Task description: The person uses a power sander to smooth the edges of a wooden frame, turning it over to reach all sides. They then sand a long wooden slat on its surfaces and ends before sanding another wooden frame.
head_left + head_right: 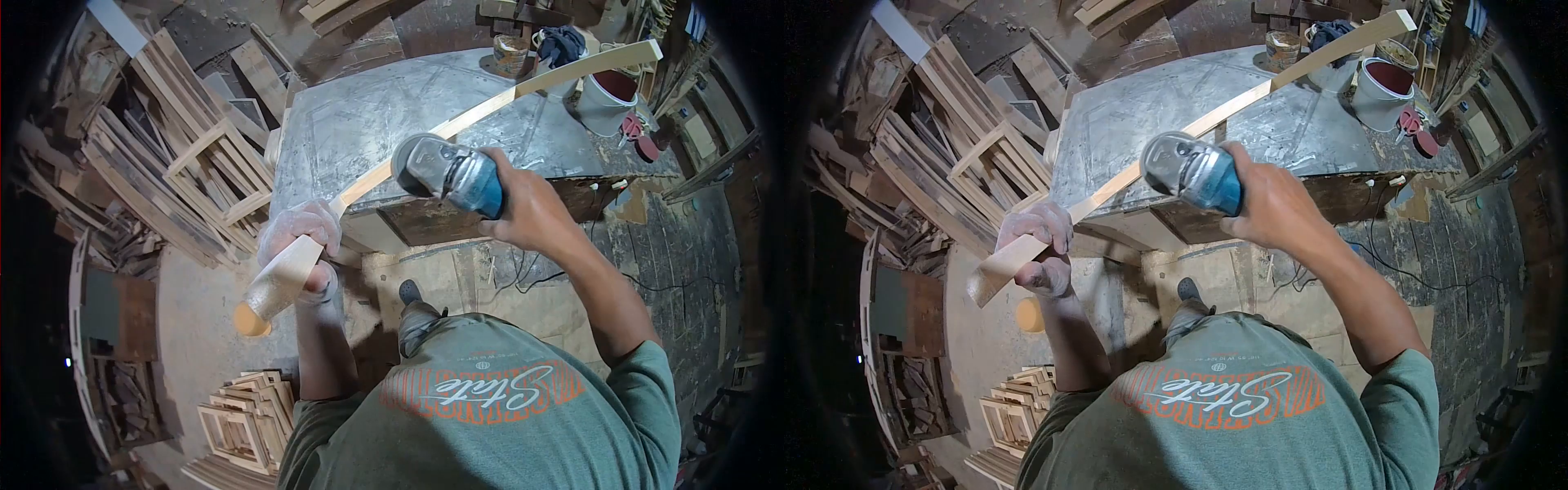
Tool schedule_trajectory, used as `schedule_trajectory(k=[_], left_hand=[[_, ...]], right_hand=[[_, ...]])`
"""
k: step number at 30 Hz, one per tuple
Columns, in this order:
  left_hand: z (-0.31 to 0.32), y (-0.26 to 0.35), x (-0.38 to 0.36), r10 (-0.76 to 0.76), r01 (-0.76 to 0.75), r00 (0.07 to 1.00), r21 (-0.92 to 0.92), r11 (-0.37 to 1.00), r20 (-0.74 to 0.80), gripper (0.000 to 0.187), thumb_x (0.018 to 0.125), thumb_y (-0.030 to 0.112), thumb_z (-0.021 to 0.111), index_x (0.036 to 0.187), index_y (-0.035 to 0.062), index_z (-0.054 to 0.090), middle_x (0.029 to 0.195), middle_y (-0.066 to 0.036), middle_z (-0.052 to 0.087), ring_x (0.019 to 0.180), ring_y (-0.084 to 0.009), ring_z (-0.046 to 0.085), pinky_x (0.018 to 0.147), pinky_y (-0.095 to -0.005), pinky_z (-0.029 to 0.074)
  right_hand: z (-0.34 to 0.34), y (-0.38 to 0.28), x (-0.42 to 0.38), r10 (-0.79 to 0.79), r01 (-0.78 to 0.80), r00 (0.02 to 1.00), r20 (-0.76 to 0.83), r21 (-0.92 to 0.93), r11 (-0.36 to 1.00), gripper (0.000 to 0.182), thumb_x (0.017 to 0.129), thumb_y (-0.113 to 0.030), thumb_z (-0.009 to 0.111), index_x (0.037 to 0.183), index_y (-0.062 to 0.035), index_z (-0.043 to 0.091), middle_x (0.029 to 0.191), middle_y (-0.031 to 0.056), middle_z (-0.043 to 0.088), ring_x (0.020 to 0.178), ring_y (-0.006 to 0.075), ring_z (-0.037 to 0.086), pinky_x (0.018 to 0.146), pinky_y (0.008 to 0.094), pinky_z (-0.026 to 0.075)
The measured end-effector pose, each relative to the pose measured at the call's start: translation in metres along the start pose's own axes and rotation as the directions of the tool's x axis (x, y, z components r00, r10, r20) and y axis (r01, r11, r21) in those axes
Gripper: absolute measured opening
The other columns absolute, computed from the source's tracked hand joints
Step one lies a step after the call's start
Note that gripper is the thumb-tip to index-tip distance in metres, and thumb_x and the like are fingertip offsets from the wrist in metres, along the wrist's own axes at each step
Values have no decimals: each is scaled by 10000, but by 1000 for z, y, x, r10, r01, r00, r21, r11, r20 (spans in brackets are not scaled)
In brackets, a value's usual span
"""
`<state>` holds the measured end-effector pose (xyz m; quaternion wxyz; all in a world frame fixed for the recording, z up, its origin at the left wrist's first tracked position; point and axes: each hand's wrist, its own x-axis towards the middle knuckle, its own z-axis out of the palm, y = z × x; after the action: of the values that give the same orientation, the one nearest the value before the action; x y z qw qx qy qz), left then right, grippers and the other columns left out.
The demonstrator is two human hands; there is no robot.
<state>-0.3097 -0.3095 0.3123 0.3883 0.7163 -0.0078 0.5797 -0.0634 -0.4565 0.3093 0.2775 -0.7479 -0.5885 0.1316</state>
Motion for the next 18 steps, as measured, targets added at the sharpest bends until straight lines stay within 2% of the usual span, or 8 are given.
schedule_trajectory(k=[7, 10, 13, 14, 15, 16, 18], left_hand=[[3, 4, 3, -25, 25, 1000, 2, 1000, -16, 697, 790, 746, 626, 847, 61, 512, 567, -7, 443, 473, -119, 416, 442, -249, 312], [5, 5, 2, -14, 14, 1000, 5, 1000, -12, 693, 796, 737, 626, 846, 56, 509, 569, -8, 445, 470, -119, 418, 439, -249, 314], [4, 3, 1, 14, -14, 1000, 4, 1000, -5, 695, 802, 730, 627, 851, 48, 505, 568, -10, 447, 466, -121, 419, 432, -245, 312], [5, 2, 2, 27, -27, 1000, 2, 1000, 1, 696, 804, 728, 627, 853, 45, 503, 567, -11, 447, 464, -122, 419, 430, -244, 310], [5, 1, 2, 44, -44, 999, -1, 999, 13, 695, 810, 725, 624, 855, 43, 502, 566, -11, 447, 463, -122, 418, 429, -243, 310], [5, 1, 2, 59, -59, 998, -6, 998, 26, 693, 815, 722, 621, 857, 41, 502, 564, -12, 447, 462, -123, 417, 427, -242, 311], [3, -2, 1, 88, -86, 994, -24, 996, 62, 689, 829, 720, 606, 859, 39, 499, 561, -14, 452, 459, -125, 420, 425, -242, 313]], right_hand=[[-19, 48, -2, 105, -89, 975, -198, 88, 992, 871, 609, -183, 782, 1374, 5, 409, 1009, 286, 665, 958, 455, 651, 855, 439, 515], [-23, 80, 0, 128, -101, 925, -357, 92, 991, 828, 628, -187, 773, 1356, 6, 427, 1058, 269, 667, 982, 421, 662, 883, 423, 511], [-23, 82, -2, 202, -142, 915, -349, 191, 971, 801, 639, -201, 771, 1340, 6, 443, 1079, 242, 672, 983, 384, 670, 897, 416, 508], [-20, 73, -3, 233, -164, 926, -296, 242, 956, 797, 637, -211, 778, 1330, 8, 452, 1071, 241, 674, 972, 372, 671, 898, 412, 508], [-14, 73, -3, 265, -236, 950, -168, 174, 956, 804, 636, -210, 777, 1336, 8, 448, 1054, 260, 670, 967, 378, 673, 890, 416, 513], [-4, 54, -7, 215, -183, 944, -249, 146, 972, 808, 640, -203, 769, 1347, 5, 438, 1005, 275, 667, 950, 401, 671, 868, 437, 518], [6, 22, -9, 90, -72, 987, -136, 133, 988, 851, 626, -193, 773, 1368, -8, 400, 895, 262, 661, 867, 453, 658, 794, 491, 523]])
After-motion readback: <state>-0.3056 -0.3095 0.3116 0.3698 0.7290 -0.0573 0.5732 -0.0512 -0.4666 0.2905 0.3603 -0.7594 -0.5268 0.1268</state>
